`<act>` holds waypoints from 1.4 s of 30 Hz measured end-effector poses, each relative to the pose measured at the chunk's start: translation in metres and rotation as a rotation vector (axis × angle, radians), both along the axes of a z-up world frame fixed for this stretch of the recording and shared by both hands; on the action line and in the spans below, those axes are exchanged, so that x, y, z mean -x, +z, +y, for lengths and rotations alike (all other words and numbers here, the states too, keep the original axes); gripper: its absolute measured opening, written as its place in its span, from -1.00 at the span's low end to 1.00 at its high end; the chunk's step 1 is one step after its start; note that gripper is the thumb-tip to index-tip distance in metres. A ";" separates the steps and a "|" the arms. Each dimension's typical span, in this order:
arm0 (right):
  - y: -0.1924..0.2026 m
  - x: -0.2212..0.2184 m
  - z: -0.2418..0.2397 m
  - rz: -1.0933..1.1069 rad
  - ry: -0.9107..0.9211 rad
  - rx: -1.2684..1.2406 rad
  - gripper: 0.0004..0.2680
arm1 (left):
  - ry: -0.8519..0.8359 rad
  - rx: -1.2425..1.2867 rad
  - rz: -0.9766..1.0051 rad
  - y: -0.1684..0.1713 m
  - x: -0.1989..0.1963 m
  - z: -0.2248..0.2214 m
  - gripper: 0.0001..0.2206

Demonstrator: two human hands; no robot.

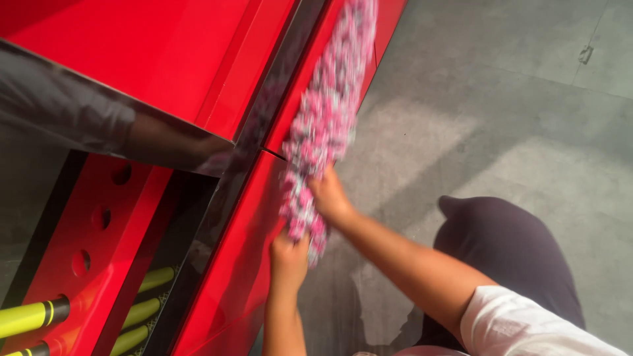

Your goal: The person cleans the interior and edges of a red shelving unit using a pink duster.

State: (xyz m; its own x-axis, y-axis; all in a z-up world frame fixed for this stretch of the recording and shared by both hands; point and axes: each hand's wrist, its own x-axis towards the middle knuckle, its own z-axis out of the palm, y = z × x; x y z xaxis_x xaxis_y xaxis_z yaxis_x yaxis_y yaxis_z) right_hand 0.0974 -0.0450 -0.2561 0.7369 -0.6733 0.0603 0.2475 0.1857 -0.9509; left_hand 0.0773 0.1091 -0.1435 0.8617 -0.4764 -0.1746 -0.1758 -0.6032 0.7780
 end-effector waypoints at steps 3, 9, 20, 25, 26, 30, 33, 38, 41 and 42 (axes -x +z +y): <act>-0.001 -0.009 -0.030 0.130 0.052 -0.294 -0.75 | -0.073 -0.113 -0.066 -0.008 -0.020 -0.041 -0.70; -0.036 0.034 0.044 0.164 0.241 -0.514 -0.75 | 0.038 -0.384 0.169 0.013 0.028 0.002 -0.68; 0.147 0.075 0.098 -0.153 0.196 -0.189 -0.66 | -0.071 -0.085 -0.285 0.108 0.065 0.117 -0.72; 0.114 0.068 0.137 0.177 0.357 -0.390 -0.61 | 0.010 -0.221 -0.042 0.077 0.059 0.155 -0.58; 0.104 0.057 0.132 0.106 0.289 -0.271 -0.61 | 0.033 -0.276 -0.083 0.075 0.054 0.142 -0.62; 0.097 -0.003 0.055 -0.053 0.178 -0.007 -0.68 | -0.001 -0.187 -0.194 0.097 0.009 0.066 -0.65; 0.116 -0.017 0.012 0.037 0.193 -0.055 -0.77 | -0.096 -0.149 -0.292 0.115 -0.011 0.032 -0.69; 0.150 0.015 0.044 0.011 0.206 -0.379 -0.83 | -0.118 -0.205 -0.064 0.166 0.015 0.067 -0.71; 0.170 0.041 0.084 0.003 0.275 -0.406 -0.86 | -0.157 -0.191 -0.084 0.183 0.036 0.109 -0.72; 0.181 0.049 0.095 0.032 0.299 -0.448 -0.82 | -0.163 -0.184 -0.105 0.185 0.041 0.122 -0.72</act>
